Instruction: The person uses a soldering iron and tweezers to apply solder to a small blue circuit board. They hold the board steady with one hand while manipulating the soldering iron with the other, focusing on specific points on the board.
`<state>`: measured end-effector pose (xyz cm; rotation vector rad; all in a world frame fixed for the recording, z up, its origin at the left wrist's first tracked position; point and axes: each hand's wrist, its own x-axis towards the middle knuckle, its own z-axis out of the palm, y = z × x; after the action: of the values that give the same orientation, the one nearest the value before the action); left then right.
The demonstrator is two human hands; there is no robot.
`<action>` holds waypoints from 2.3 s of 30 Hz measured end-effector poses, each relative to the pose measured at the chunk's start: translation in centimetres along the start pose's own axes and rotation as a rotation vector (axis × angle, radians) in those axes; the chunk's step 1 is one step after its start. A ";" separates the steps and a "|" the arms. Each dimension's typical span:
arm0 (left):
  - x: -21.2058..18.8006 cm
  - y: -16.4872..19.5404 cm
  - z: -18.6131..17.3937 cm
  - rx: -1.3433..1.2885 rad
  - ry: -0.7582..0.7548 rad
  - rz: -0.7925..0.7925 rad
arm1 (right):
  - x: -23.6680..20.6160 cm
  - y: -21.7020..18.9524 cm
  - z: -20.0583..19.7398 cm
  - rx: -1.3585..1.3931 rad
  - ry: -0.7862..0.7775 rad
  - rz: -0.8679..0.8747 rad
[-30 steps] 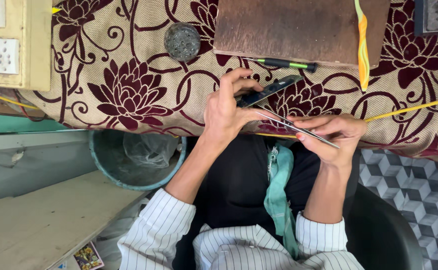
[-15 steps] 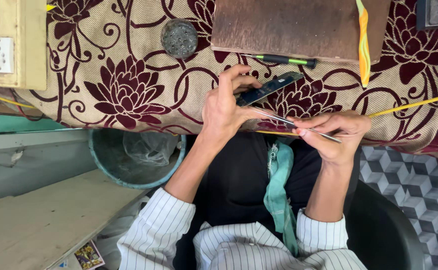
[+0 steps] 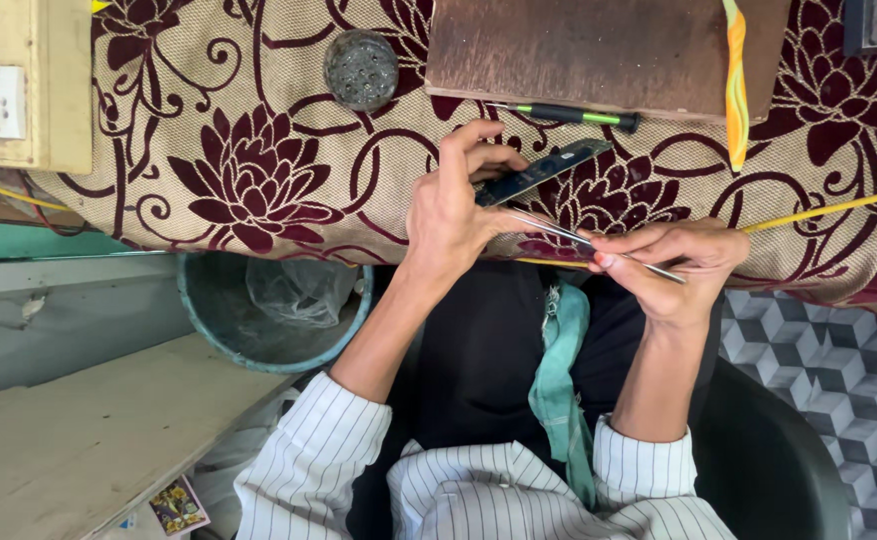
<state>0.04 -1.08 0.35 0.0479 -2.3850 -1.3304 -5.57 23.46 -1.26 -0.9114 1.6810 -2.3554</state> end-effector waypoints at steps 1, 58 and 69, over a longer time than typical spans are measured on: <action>0.0 0.0 0.0 -0.004 0.001 0.001 | 0.0 0.0 0.0 -0.003 -0.003 -0.001; 3.5 -4.7 -8.4 1.643 -0.495 -0.258 | -0.9 3.0 -0.5 0.492 0.245 0.067; 5.8 -0.5 -13.2 1.251 -0.432 -0.528 | -0.9 2.9 -1.0 0.441 0.232 0.066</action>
<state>-0.54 -13.31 7.99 0.8384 -3.3087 0.2664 -6.10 23.53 -4.39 -0.5143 1.1453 -2.7056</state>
